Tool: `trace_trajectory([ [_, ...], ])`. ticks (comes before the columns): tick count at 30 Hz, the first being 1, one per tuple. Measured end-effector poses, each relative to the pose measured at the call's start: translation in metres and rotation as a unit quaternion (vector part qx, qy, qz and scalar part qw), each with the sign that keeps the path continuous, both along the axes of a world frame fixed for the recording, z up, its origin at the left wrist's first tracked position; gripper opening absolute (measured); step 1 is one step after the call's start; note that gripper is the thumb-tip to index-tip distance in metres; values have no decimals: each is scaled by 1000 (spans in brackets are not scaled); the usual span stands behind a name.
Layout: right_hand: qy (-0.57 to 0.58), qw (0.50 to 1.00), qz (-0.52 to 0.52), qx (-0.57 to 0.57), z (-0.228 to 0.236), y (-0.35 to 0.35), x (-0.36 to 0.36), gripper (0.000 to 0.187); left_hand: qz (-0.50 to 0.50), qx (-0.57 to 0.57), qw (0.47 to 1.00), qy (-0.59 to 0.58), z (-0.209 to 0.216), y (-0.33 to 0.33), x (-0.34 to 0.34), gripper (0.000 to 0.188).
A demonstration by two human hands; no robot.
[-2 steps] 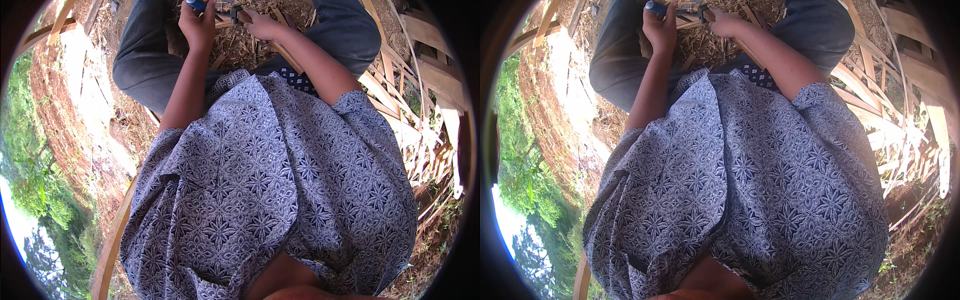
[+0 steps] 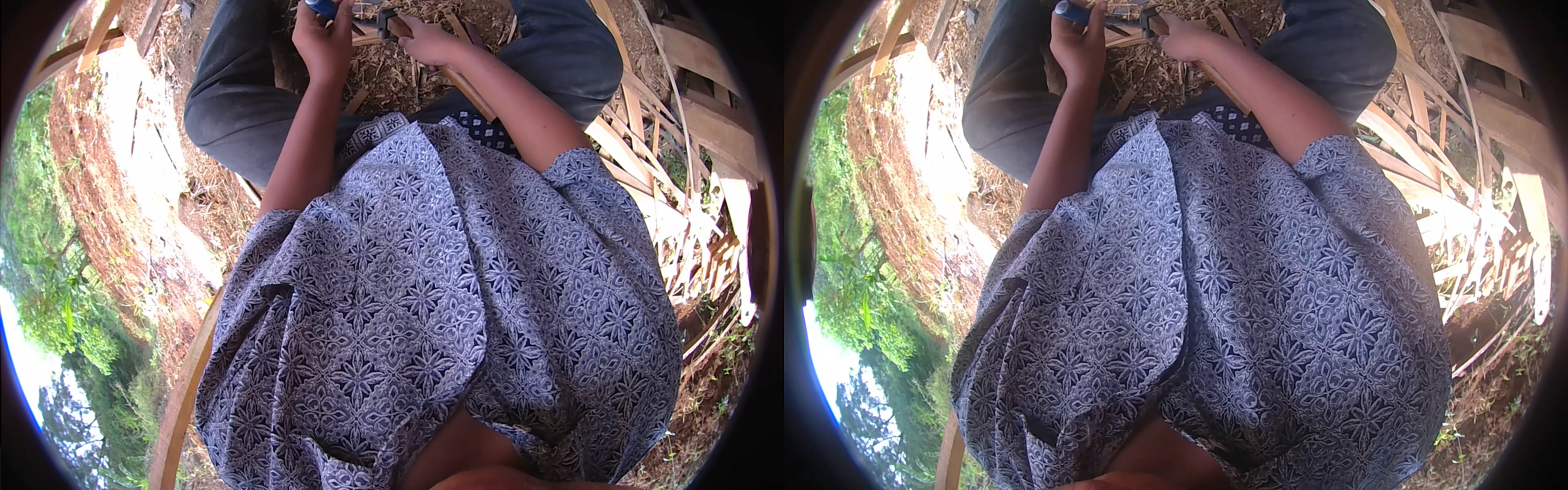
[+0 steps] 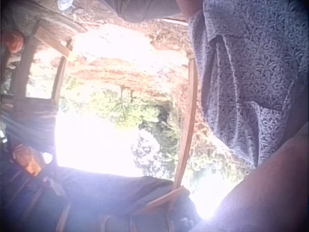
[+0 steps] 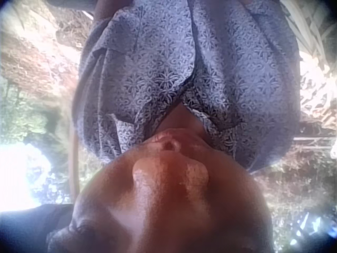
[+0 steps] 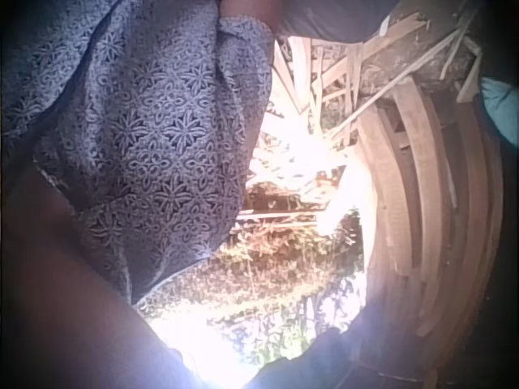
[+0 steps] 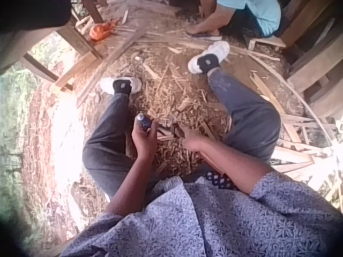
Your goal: The person sits on the ground and uses a chisel and mallet to carve a small piece of wood. They repeatedly strike the chisel to shape the wood, occasionally pausing to inspect the piece and adjust its position.
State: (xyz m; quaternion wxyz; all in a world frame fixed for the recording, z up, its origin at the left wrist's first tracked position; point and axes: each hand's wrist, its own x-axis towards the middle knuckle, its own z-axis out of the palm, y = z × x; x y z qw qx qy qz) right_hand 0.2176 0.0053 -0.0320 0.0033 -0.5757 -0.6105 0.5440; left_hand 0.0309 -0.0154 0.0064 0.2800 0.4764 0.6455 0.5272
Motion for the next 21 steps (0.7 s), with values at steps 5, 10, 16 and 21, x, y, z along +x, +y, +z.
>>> trace_trajectory([
  [5,-4,1000,9,4,2,1,-2,72,-3,-4,1000,-1,1,-2,-2,17],
  [10,-19,1000,13,8,-2,2,-3,70,-12,-29,996,84,4,-3,-6,21],
  [16,40,999,-22,-9,9,5,8,63,-38,6,991,127,-7,2,-2,26],
  [21,129,960,-52,245,124,40,9,60,-55,-4,992,115,-14,9,2,33],
])
